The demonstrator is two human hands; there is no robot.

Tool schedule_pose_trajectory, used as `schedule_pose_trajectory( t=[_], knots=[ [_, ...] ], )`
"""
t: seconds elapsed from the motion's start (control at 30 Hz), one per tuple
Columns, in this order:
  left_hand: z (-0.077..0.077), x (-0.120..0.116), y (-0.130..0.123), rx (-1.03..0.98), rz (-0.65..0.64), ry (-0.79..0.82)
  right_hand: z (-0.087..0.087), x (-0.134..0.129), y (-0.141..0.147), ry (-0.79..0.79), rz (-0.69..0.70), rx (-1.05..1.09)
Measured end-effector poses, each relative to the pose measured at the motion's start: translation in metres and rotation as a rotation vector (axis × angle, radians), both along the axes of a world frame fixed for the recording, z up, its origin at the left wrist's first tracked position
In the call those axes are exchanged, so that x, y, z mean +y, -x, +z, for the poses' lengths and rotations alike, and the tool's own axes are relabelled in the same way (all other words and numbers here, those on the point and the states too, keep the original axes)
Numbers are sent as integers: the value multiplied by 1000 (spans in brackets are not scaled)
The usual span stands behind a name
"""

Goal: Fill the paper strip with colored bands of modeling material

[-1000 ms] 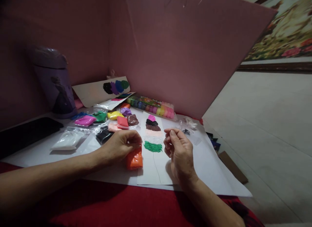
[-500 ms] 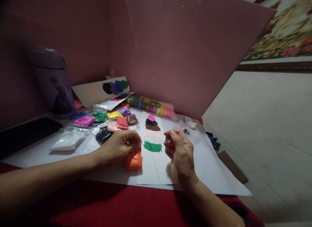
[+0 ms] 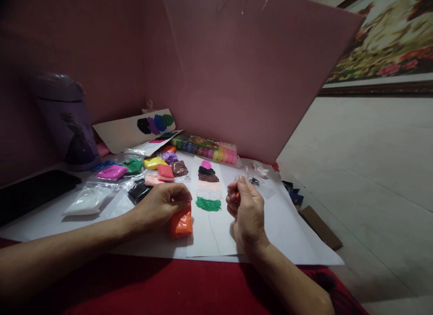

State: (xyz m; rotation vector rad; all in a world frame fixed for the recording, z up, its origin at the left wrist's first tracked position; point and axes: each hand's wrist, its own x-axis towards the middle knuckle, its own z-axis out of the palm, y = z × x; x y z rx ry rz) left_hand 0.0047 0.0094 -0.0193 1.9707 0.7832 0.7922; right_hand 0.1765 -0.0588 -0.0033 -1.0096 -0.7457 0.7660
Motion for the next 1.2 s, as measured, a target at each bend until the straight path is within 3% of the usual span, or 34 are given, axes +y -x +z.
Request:
schedule_pose_trajectory(
  t=[0.5, 1.2],
  knots=[
    [11, -3, -2, 99, 24, -12, -2, 0, 1, 31, 3, -20],
    [7, -1, -2, 94, 23, -47, -2, -4, 4, 41, 64, -27]
  ],
)
